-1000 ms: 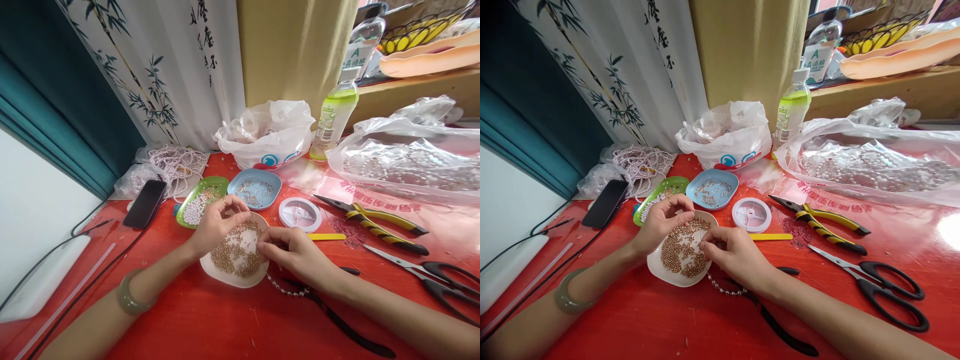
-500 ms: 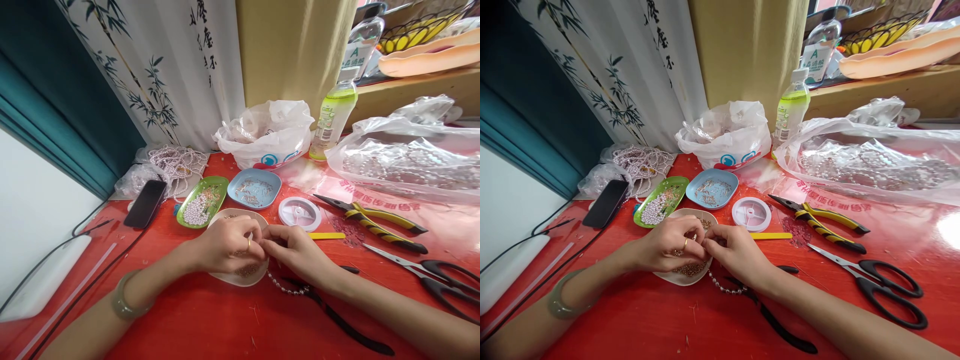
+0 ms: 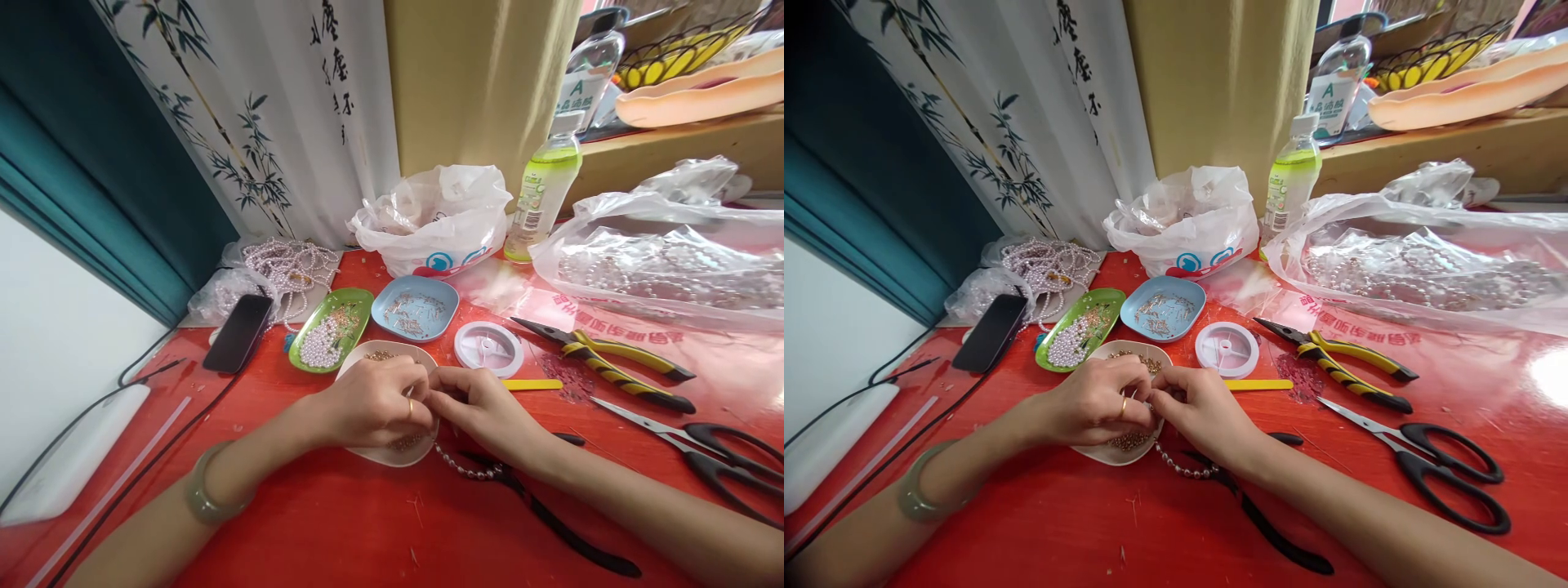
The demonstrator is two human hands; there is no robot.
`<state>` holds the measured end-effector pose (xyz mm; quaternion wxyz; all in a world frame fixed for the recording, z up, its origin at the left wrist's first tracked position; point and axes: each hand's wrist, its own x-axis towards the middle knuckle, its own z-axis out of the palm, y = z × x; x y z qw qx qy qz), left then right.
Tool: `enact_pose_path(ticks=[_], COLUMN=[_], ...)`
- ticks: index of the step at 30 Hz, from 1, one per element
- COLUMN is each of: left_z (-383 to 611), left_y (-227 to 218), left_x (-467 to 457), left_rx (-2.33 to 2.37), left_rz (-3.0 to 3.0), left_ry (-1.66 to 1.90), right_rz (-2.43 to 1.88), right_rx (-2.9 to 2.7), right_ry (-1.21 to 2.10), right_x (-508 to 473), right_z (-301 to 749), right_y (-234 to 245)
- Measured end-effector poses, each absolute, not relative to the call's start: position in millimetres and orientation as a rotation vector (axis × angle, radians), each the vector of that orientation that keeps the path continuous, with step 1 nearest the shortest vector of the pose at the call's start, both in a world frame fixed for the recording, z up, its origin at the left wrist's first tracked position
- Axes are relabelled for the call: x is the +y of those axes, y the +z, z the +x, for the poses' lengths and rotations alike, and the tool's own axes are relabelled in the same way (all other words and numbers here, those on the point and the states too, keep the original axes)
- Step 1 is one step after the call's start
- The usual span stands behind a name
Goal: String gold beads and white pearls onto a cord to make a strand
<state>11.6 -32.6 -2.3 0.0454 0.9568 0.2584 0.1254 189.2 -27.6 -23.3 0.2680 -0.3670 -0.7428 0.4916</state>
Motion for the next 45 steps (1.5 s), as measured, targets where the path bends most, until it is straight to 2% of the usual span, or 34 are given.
enact_pose_path(ticks=[18,25,31,45], left_z=[12,10,8,8], left_y=[-1,3,8,6], left_x=[-33,-28,-24,-23], left_rx=[0.771,0.852,1.082,1.276], left_rz=[2.905,2.622,2.285,2.126], left_ry=[0.389,0.664,0.853,0.958], right_rz=[-0.968,-0.958,-0.947,-0.875], right_rx=[-2.021,-1.86,-1.886,-1.827], right_ry=[1.303,1.249,1.353,1.442], right_x=[-28,-26,-27,-28], right_z=[190,191,192,194], right_y=[-23,-22,-22,-19])
